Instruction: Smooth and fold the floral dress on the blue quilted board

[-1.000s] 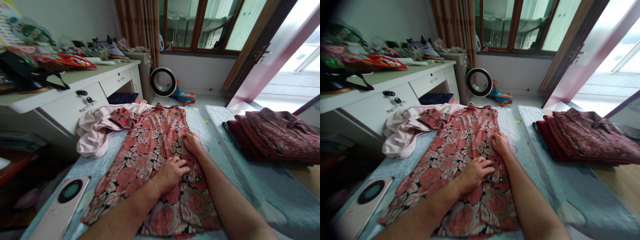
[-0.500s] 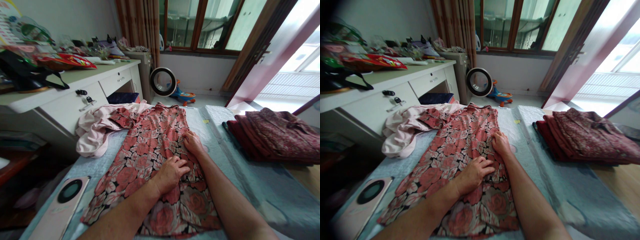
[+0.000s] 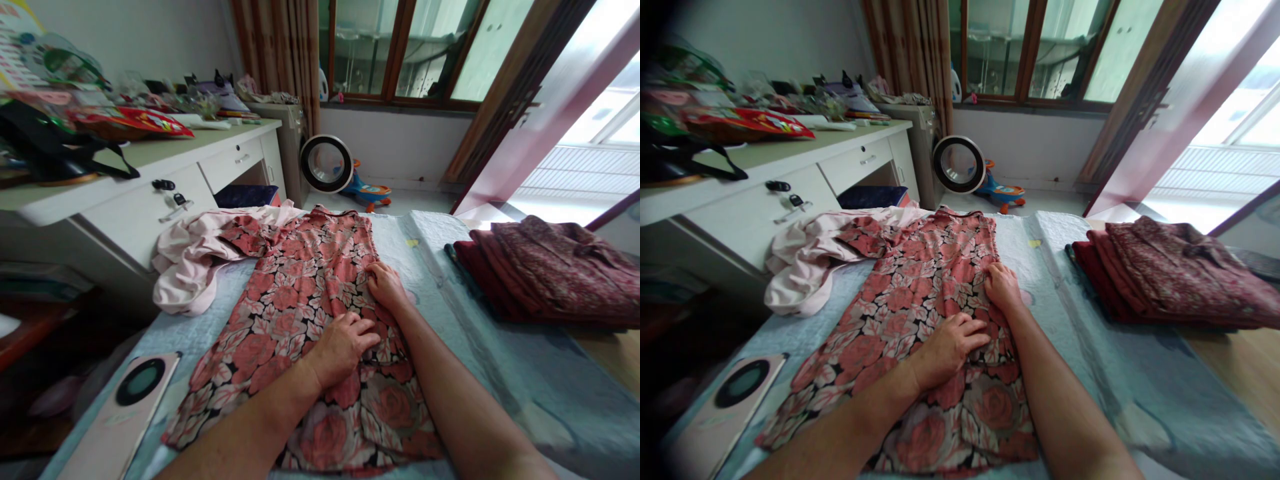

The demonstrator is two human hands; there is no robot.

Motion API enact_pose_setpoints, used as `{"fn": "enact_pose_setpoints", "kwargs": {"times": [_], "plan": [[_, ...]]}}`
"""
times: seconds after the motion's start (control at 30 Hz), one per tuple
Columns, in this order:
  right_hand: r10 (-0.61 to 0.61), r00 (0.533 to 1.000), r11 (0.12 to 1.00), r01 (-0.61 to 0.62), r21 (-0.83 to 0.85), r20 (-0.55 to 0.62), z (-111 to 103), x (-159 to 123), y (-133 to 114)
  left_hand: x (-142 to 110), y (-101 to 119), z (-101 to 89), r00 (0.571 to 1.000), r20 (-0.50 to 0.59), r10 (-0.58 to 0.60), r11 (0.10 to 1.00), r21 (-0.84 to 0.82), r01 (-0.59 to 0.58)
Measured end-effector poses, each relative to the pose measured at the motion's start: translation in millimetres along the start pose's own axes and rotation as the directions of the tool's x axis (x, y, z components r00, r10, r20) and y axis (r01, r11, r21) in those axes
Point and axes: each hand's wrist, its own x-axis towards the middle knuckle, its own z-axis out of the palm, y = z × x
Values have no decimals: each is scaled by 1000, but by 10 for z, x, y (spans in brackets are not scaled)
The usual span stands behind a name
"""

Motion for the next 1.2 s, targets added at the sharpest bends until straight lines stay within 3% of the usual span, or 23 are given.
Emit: {"fn": "enact_pose_setpoints", "kwargs": {"times": [0.3, 0.53, 0.97, 1.2], "plan": [[56, 997, 993, -50, -104, 55, 1, 9, -42, -2, -3, 9, 1000, -1, -6, 1000, 4, 6], [31, 1000, 995, -31, -99, 0, -45, -11, -53, -2, -4, 15, 1000, -2, -3, 1000, 4, 3], [71, 992, 980, -49, -191, 109, -27, 9, -9, -3, -11, 33, 1000, -12, 6, 1000, 25, -6], [108, 990, 979, -91, -185, 88, -25, 5, 25, -1, -16, 43, 1000, -8, 8, 1000, 23, -8]]}}
